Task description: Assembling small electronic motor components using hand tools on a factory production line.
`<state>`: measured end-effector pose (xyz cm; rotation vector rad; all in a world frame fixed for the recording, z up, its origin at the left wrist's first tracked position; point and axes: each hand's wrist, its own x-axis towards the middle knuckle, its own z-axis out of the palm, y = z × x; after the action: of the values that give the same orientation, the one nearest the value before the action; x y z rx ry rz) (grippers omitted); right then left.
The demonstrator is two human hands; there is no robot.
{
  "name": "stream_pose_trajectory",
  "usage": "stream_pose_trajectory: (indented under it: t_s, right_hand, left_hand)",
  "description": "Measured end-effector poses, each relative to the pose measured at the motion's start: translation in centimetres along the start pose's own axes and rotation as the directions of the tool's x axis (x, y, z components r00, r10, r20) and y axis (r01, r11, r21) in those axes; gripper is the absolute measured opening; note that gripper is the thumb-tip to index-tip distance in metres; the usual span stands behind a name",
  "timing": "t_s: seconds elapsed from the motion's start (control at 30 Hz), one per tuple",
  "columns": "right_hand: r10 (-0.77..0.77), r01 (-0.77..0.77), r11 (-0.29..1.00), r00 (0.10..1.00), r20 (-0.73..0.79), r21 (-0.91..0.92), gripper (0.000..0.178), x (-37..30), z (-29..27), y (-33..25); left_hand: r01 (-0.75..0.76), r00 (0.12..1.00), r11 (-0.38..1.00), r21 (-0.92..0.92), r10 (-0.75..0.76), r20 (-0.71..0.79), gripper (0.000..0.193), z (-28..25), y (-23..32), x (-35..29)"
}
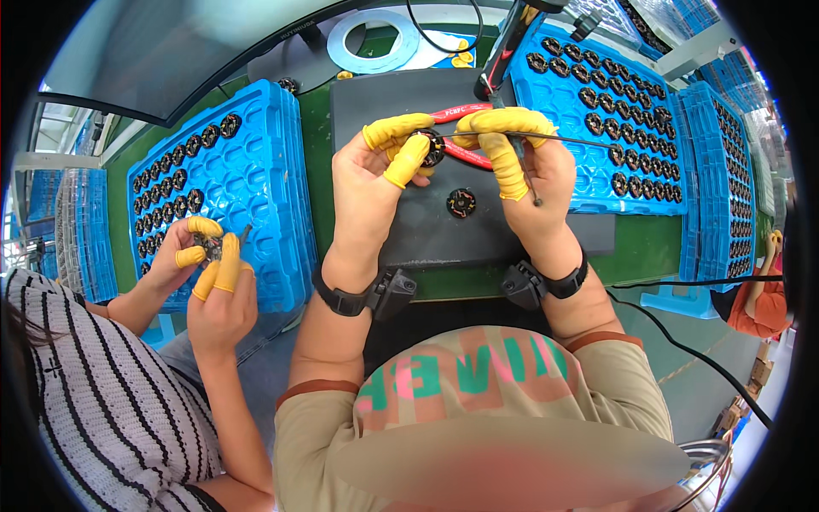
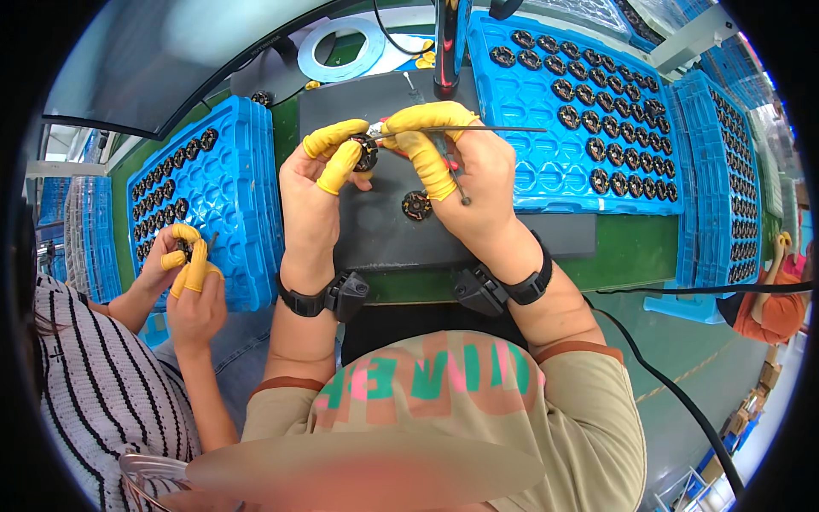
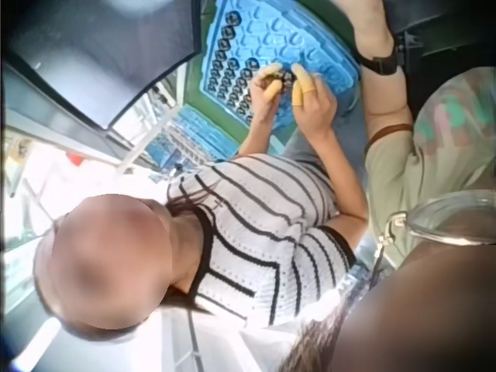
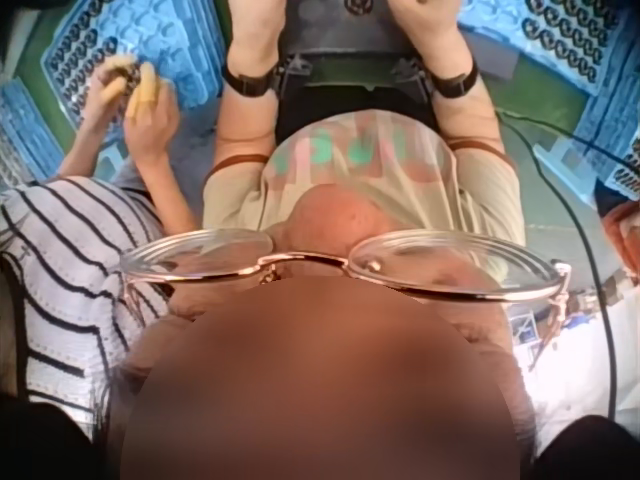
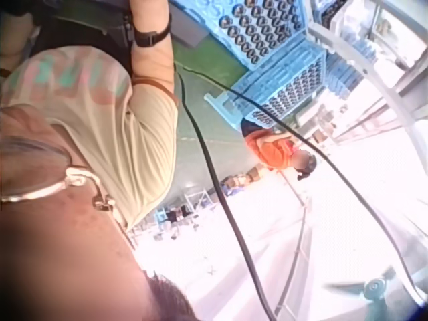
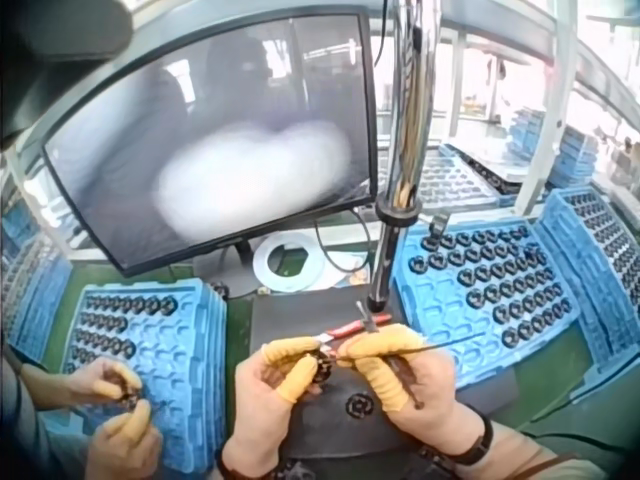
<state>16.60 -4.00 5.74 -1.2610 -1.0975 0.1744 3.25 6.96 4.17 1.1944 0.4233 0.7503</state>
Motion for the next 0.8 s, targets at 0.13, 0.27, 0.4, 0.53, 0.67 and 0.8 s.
stream_pose_trajectory:
  t_s: [0.13,0.27,0.4,0.53,0.67,0.8]
  right_hand:
    - [-0.001,0.000,1.000,1.000,-0.011,-0.032,0.015,-0.1,0.0,0.1]
    - [-0.021,0.021,0.998,1.000,-0.004,-0.063,0.015,0.0,-0.1,0.0]
    - [-0.030,0.028,0.998,0.999,-0.036,-0.051,0.014,0.0,-0.1,0.9]
    - [0.007,-0.010,0.997,0.999,-0.039,-0.078,0.015,0.0,-0.2,1.1]
    - [0.020,-0.022,1.000,0.998,-0.066,-0.022,0.015,-0.1,-0.1,1.1]
    - [0.015,-0.013,1.000,0.998,-0.064,0.019,0.014,0.0,0.0,0.7]
  left_hand:
    - [0.017,1.000,1.000,-0.007,-0.017,-0.003,0.024,0.1,0.1,0.0]
    - [-0.014,1.000,1.000,-0.004,0.014,-0.004,0.026,0.1,0.0,0.0]
    - [-0.026,0.999,1.000,-0.015,0.026,0.040,0.033,0.3,0.2,0.1]
    - [-0.025,0.998,0.999,-0.025,0.027,0.058,0.037,0.5,0.2,0.1]
    - [-0.011,0.997,0.999,-0.044,0.014,0.069,0.039,0.6,0.3,0.1]
    - [-0.012,0.998,0.998,-0.057,0.016,0.062,0.039,0.5,0.3,0.1]
